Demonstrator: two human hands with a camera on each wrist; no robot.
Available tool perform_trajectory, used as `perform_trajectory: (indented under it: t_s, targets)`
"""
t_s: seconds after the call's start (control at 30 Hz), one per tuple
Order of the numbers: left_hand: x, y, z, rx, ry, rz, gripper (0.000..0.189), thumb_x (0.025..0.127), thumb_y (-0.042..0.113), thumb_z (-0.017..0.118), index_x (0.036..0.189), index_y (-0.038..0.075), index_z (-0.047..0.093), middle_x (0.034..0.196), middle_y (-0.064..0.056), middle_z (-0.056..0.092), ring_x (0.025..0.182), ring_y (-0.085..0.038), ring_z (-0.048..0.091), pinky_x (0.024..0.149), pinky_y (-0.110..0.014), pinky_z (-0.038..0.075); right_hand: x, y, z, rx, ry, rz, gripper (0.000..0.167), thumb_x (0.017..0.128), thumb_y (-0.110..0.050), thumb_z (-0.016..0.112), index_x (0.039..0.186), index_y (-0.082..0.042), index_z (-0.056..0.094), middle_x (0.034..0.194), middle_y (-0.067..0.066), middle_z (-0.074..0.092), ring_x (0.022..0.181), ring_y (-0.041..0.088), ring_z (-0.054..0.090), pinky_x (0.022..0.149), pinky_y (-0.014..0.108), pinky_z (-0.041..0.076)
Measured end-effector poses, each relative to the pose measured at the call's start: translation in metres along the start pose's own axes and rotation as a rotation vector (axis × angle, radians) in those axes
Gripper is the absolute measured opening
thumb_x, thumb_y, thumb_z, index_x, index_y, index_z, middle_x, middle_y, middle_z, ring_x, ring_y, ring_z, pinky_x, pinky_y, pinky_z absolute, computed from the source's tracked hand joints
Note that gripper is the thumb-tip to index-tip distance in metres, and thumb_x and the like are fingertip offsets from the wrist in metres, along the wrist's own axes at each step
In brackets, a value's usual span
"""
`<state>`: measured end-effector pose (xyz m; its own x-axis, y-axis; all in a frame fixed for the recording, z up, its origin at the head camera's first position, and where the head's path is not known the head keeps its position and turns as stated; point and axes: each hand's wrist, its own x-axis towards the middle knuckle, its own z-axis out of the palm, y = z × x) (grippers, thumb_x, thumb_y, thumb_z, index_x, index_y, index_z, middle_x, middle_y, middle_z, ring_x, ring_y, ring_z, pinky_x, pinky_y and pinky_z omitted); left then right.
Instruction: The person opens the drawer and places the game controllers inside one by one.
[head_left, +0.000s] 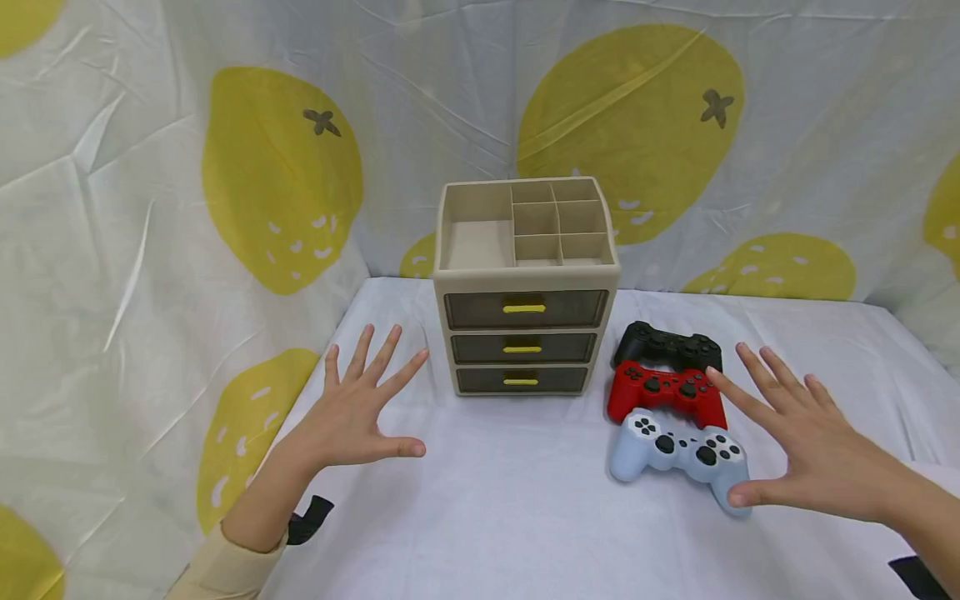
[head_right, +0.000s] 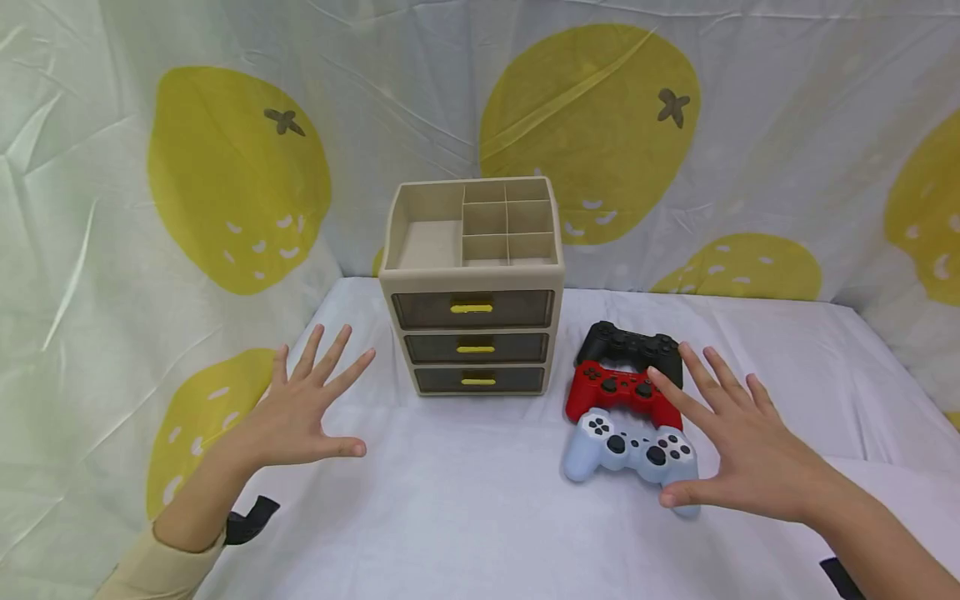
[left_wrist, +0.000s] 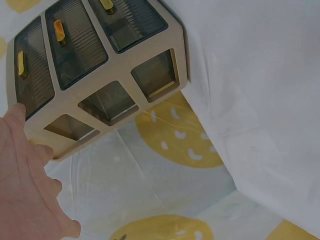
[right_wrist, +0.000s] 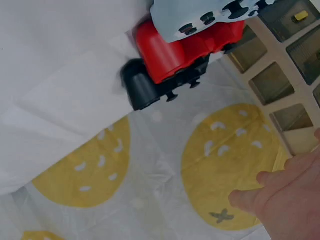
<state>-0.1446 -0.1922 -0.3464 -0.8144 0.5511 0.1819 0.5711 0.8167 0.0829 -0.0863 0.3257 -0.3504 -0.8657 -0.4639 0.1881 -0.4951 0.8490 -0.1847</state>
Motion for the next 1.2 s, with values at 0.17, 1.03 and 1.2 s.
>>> perform_trajectory:
  t_s: [0.17,1.03,1.2]
  targets:
    - [0.002,-0.001,0.002,-0.014,0.010,0.003,0.106,0.071,0.087,0.051,0.157,0.035,0.015,0.163,-0.003,-0.009,0.145,-0.036,-0.017,0.101,-0.074,-0.004,-0.001,0.000,0.004,0.015,-0.006,0.002,0.129,0.058,-0.058,0.086,0.158,-0.026,0.012,0.162,0.004,-0.011,0.145,0.038,-0.012,0.103,0.062,-0.021]
    - [0.085,0.013,0.006,-0.656,0.571,0.017,0.088,0.090,0.070,0.047,0.155,0.013,0.026,0.147,-0.009,0.043,0.133,-0.025,0.040,0.106,-0.053,0.029,0.091,-0.065,0.033,0.530,0.247,0.007,0.060,0.087,-0.017,0.075,0.142,-0.017,0.051,0.140,0.003,0.050,0.128,0.021,0.041,0.094,0.061,0.040]
    - [0.099,0.014,0.009,-0.824,0.697,0.020,0.076,0.095,0.056,0.053,0.149,0.006,0.036,0.129,-0.015,0.056,0.114,-0.028,0.056,0.098,-0.047,0.036,0.115,-0.080,0.040,0.632,0.309,-0.009,0.046,0.091,-0.010,0.069,0.135,-0.008,0.056,0.129,0.005,0.060,0.119,0.013,0.050,0.097,0.040,0.042]
